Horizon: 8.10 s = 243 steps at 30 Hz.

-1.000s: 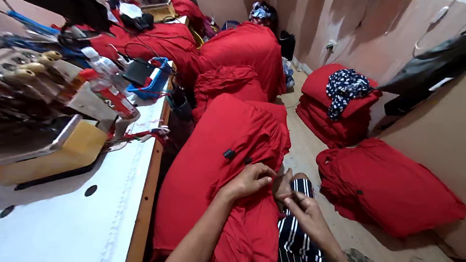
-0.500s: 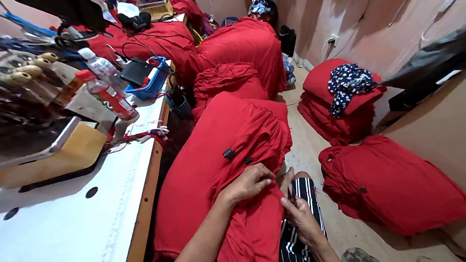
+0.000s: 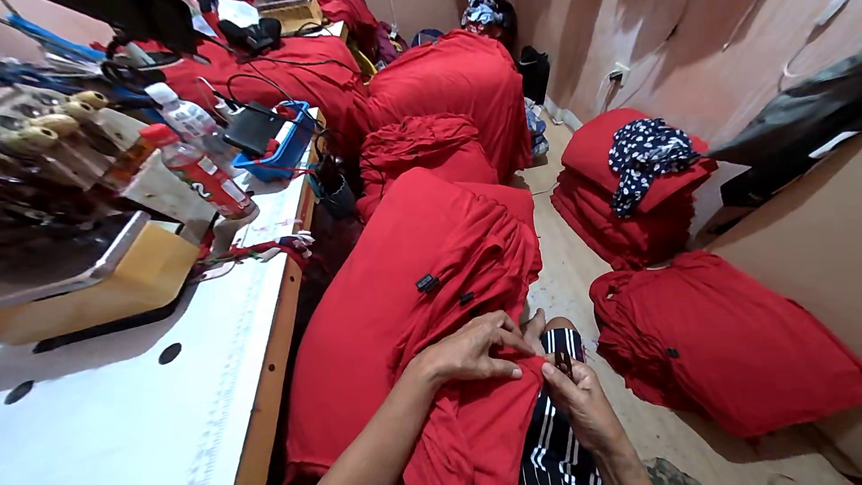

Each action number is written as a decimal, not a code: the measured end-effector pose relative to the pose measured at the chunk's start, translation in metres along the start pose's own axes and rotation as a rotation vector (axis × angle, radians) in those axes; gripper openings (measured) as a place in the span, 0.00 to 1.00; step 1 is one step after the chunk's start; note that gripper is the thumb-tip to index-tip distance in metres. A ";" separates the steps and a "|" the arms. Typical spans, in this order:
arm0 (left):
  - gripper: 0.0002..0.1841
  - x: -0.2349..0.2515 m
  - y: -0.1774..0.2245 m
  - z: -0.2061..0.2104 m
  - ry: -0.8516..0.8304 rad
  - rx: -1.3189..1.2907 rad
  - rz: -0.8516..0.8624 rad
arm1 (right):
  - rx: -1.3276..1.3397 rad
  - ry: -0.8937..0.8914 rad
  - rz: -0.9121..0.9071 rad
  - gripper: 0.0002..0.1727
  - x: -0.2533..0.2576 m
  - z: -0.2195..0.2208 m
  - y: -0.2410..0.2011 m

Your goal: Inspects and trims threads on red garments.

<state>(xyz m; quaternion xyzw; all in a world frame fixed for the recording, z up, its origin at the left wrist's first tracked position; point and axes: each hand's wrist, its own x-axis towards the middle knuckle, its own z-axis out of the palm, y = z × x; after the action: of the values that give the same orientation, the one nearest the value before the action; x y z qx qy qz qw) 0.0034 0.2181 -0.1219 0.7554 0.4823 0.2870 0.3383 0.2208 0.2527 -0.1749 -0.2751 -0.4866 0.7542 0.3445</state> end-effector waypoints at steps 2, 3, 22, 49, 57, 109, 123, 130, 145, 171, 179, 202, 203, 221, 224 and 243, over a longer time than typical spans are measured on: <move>0.08 0.002 -0.001 0.003 0.054 -0.004 0.073 | 0.004 -0.001 0.004 0.09 0.000 0.001 0.000; 0.07 0.003 -0.001 0.004 0.087 -0.005 0.088 | -0.001 -0.002 0.010 0.10 0.000 0.002 0.000; 0.12 0.016 0.002 0.011 0.196 0.175 -0.034 | -0.417 -0.030 -0.056 0.19 0.016 -0.012 -0.009; 0.11 0.016 0.001 0.012 0.180 0.214 -0.044 | -0.688 -0.048 -0.155 0.12 0.023 0.007 -0.017; 0.12 0.017 0.004 0.009 0.107 0.205 -0.106 | -0.709 -0.060 -0.176 0.12 0.024 -0.001 -0.012; 0.19 0.010 0.013 -0.006 0.179 -0.046 -0.230 | -0.027 -0.200 -0.087 0.06 0.012 -0.004 -0.001; 0.16 0.003 0.004 -0.008 0.429 -0.437 -0.262 | 0.017 -0.348 -0.012 0.09 0.013 -0.007 0.007; 0.14 -0.003 0.006 -0.013 0.364 -0.296 -0.217 | 0.060 -0.310 -0.003 0.08 0.012 0.001 0.006; 0.15 -0.012 0.014 -0.017 0.154 -0.489 -0.146 | -0.065 -0.249 -0.168 0.06 0.011 0.013 -0.008; 0.15 -0.009 0.017 -0.016 0.172 -0.586 -0.227 | -0.739 0.184 -0.782 0.17 -0.004 0.039 0.001; 0.16 -0.007 0.021 -0.014 0.198 -0.574 -0.276 | -0.996 0.313 -1.003 0.12 -0.003 0.041 0.005; 0.17 -0.005 0.021 -0.010 0.203 -0.567 -0.283 | -0.699 0.297 -0.640 0.09 0.000 0.027 -0.016; 0.16 -0.005 0.021 -0.010 0.204 -0.566 -0.288 | -0.671 0.287 -0.606 0.09 0.000 0.026 -0.018; 0.16 -0.005 0.020 -0.011 0.219 -0.575 -0.285 | -0.560 0.068 -0.589 0.18 0.010 0.011 0.004; 0.16 -0.006 0.019 -0.012 0.215 -0.567 -0.282 | -0.552 0.040 -0.628 0.20 0.011 0.016 0.007; 0.16 -0.005 0.019 -0.010 0.183 -0.518 -0.283 | -0.703 0.048 -0.736 0.21 0.012 0.019 0.004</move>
<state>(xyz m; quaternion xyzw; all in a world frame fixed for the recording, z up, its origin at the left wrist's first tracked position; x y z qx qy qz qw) 0.0038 0.2106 -0.1014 0.5404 0.5220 0.4173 0.5112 0.1978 0.2507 -0.1718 -0.2018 -0.7675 0.3672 0.4851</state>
